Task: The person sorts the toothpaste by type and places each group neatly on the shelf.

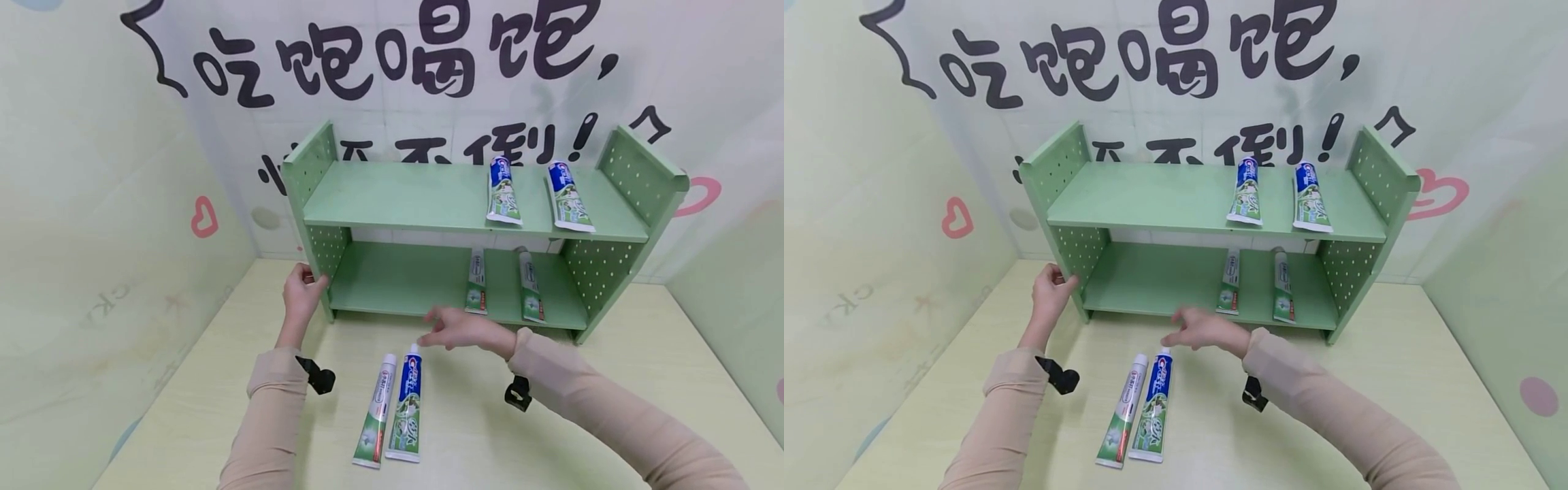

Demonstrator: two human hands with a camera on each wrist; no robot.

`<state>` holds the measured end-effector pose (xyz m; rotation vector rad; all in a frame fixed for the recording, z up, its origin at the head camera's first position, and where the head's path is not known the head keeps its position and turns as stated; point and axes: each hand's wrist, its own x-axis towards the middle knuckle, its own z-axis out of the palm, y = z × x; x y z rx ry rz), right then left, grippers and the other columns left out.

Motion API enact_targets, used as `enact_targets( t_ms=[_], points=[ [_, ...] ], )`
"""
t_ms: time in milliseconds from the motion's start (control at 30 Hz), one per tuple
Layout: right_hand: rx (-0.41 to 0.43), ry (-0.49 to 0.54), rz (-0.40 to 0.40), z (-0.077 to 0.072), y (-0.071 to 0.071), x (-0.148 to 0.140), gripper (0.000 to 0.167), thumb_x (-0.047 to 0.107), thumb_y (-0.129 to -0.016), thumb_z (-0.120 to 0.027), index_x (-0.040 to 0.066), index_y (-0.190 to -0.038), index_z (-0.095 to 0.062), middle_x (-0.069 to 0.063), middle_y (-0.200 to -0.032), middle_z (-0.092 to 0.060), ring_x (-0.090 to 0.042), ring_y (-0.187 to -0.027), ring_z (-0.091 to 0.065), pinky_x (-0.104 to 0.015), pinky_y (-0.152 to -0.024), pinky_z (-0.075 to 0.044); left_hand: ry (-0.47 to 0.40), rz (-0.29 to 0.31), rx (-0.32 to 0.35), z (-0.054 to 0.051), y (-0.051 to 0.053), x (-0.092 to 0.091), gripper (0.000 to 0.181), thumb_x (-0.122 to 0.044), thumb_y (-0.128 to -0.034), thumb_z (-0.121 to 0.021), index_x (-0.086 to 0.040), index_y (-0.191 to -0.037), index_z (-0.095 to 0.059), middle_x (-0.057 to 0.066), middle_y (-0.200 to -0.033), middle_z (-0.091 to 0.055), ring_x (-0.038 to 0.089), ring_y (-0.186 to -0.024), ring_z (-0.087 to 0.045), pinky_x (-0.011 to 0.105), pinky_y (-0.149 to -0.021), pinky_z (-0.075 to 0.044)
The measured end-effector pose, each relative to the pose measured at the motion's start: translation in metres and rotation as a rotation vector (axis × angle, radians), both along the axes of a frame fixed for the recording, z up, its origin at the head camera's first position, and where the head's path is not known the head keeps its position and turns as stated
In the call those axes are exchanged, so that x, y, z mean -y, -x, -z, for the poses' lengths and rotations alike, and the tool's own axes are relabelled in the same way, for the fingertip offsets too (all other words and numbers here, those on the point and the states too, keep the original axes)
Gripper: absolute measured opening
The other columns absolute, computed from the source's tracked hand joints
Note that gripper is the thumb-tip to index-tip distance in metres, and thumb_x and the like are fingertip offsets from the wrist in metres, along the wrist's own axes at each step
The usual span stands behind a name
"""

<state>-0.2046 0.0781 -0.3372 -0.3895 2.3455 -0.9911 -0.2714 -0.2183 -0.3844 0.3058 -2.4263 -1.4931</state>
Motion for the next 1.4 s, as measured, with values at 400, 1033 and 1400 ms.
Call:
enact_targets(
  t_ms=[400, 1033, 1400],
  points=[
    [0.061, 0.032, 0.082, 0.032, -0.014, 0.004, 0.058, 0.029, -0.080, -0.067, 0.002, -0.126, -0.044, -0.016, -0.115, -0.056, -0.026, -0.095, -0.058, -0.038, -0.078, -0.052, -0.002, 0.010, -0.010, -0.001, 0.002, -0.003, 0.032, -0.015, -0.0840, -0.057, 0.002, -0.110, -0.049, 0.019, -0.110, -0.057, 0.030, -0.106, -0.055, 0.039, -0.090, -0.049],
    [0.090, 0.179, 0.244, 0.073, -0.031, 0.029, 0.078, 0.020, -0.080, -0.067, -0.001, -0.139, -0.021, -0.015, -0.100, -0.052, -0.021, -0.081, -0.056, -0.033, -0.066, -0.052, 0.012, -0.013, -0.020, -0.001, 0.001, 0.000, 0.032, -0.015, -0.0833, -0.056, 0.002, -0.109, -0.050, 0.020, -0.109, -0.058, 0.030, -0.104, -0.056, 0.040, -0.089, -0.048],
    [0.096, 0.204, 0.254, 0.090, -0.041, 0.037, 0.083, 0.018, -0.080, -0.066, -0.012, -0.137, -0.014, -0.021, -0.100, -0.056, -0.020, -0.077, -0.061, -0.033, -0.061, -0.054, 0.004, -0.005, -0.009, 0.001, -0.001, 0.000, 0.032, -0.015, -0.0835, -0.056, 0.002, -0.110, -0.049, 0.020, -0.110, -0.058, 0.030, -0.105, -0.056, 0.039, -0.089, -0.049]
  ],
)
